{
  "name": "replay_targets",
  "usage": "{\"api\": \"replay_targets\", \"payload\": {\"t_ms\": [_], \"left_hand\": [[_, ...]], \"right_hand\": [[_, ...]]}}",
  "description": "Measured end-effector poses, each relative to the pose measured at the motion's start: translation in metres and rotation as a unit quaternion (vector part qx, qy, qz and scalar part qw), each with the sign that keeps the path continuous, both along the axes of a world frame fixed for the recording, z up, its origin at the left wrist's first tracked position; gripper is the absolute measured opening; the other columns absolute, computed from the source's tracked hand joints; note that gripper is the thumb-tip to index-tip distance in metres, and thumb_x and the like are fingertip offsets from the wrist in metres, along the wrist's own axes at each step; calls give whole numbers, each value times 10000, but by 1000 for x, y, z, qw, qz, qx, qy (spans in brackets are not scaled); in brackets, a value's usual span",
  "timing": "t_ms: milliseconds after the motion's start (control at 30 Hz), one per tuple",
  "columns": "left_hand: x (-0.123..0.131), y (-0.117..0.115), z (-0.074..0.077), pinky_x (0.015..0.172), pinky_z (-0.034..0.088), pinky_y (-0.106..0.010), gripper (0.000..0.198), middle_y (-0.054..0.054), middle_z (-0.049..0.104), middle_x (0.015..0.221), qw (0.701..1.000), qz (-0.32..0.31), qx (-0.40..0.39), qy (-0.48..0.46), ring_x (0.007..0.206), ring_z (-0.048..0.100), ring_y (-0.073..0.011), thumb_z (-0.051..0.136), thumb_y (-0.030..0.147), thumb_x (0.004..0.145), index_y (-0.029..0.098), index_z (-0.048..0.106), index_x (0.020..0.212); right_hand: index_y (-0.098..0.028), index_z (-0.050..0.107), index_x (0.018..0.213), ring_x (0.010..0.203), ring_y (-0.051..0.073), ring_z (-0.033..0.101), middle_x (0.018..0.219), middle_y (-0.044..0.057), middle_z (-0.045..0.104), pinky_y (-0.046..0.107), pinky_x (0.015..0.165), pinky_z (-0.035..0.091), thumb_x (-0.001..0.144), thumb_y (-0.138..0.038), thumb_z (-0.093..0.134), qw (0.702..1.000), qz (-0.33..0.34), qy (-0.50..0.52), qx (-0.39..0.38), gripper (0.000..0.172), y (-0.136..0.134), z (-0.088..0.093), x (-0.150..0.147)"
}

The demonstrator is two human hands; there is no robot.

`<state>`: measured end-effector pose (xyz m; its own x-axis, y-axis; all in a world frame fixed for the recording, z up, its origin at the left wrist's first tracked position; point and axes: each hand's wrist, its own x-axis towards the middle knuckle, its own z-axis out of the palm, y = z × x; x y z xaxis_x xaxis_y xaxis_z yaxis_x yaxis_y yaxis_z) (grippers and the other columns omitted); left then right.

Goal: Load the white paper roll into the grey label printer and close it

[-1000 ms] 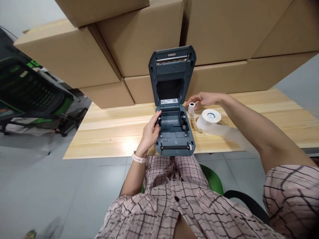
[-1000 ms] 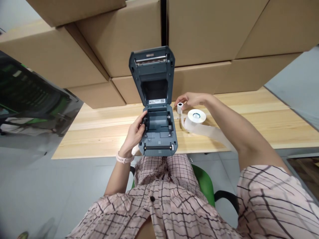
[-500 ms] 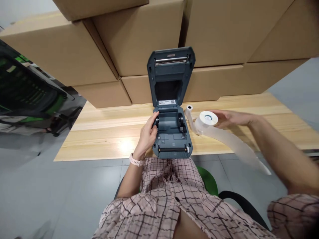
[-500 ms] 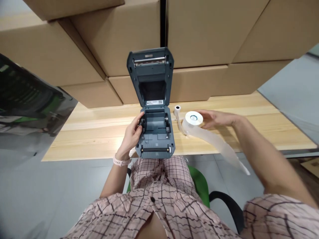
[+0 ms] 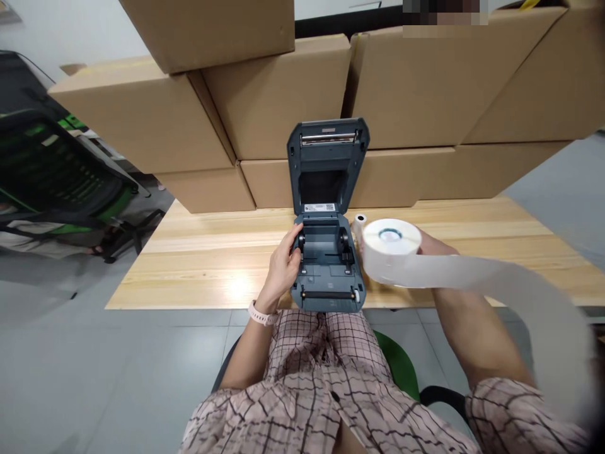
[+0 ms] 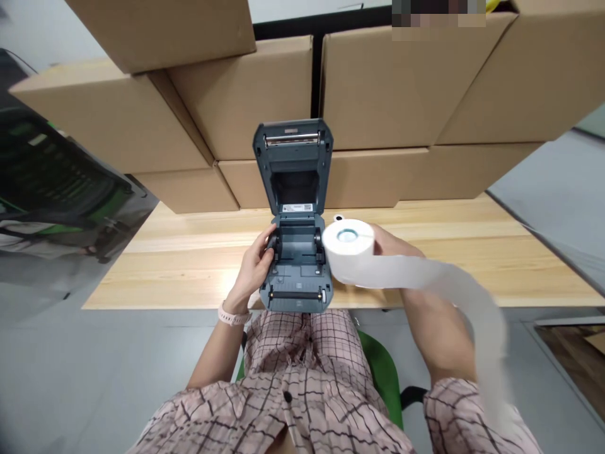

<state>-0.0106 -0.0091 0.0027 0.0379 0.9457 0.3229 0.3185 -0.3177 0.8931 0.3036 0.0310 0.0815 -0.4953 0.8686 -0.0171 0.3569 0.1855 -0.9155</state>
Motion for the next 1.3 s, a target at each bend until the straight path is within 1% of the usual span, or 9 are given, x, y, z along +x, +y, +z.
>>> {"api": "replay_targets", "payload": {"t_ms": [100, 200, 300, 400, 633, 700, 800, 1000, 1300], "left_hand": [[-2, 3, -3, 1335, 325, -573, 632, -53, 437, 1719, 1000, -15, 3, 1, 1592, 425, -277, 454, 153, 988, 323, 460, 1596], [-4, 6, -5, 1349, 295, -570, 686, -44, 375, 1753, 1000, -20, 9, 13, 1634, 347, -285, 479, 145, 967, 329, 411, 1624], [-5, 7, -6, 1356, 283, -561, 707, -43, 366, 1758, 1000, -17, 11, 24, 1650, 312, -282, 472, 131, 959, 326, 395, 1634], [-5, 6, -7, 1356, 279, -566, 713, -24, 356, 1763, 1000, -18, 10, 18, 1640, 334, -278, 458, 128, 966, 352, 384, 1639], [-4, 4, -7, 1355, 287, -561, 659, -13, 378, 1752, 1000, -17, 2, -3, 1633, 348, -275, 474, 165, 987, 356, 430, 1617], [-3, 2, -6, 1342, 313, -562, 633, -15, 380, 1751, 1000, -15, -4, -18, 1620, 373, -274, 470, 192, 1002, 361, 438, 1611], [-1, 0, -4, 1331, 335, -552, 592, -14, 398, 1741, 999, -17, -10, -38, 1601, 409, -265, 462, 214, 1019, 366, 464, 1591], [0, -3, 2, 1329, 328, -544, 551, -27, 449, 1713, 999, -12, -9, -29, 1604, 401, -262, 466, 197, 1016, 345, 528, 1543], [2, -4, 2, 1332, 325, -520, 506, -71, 474, 1693, 999, -10, -10, -41, 1585, 430, -266, 499, 267, 1024, 286, 551, 1527]], "right_hand": [[-230, 671, 1237, 1097, 314, 714, 1232, 98, 754, 404, 940, 579, 567, -507, 877, 986, 143, -63, 53, 754, 17, 31, -40], [-224, 635, 1287, 1047, 305, 701, 1237, 107, 738, 395, 860, 552, 661, -526, 826, 941, 200, -227, 153, 721, 32, 44, -77], [-203, 632, 1317, 1079, 348, 697, 1259, 133, 741, 412, 864, 519, 711, -545, 798, 898, 197, -346, 186, 716, 40, 35, -99], [-188, 629, 1344, 1117, 378, 697, 1276, 149, 749, 425, 903, 501, 755, -575, 773, 875, 211, -393, 189, 720, 47, 18, -108], [-164, 621, 1438, 1249, 412, 674, 1399, 175, 714, 519, 1033, 515, 820, -557, 766, 890, 208, -350, 205, 747, 52, -2, -103], [-179, 607, 1479, 1356, 397, 629, 1505, 162, 654, 571, 1122, 487, 917, -534, 694, 904, 192, -286, 255, 670, 38, -8, -96], [-239, 589, 1517, 1464, 323, 569, 1582, 113, 598, 594, 1223, 440, 1064, -463, 519, 909, 165, -196, 327, 510, -4, -20, -86], [-220, 580, 1505, 1558, 324, 465, 1660, 154, 490, 597, 1201, 505, 1090, -471, 492, 888, 114, -220, 386, 493, -94, -44, -83], [-231, 357, 1652, 1558, 283, 468, 1653, 118, 508, 539, 1209, 531, 1076, -477, 535, 882, 75, -208, 417, 651, -123, -55, -84]]}}
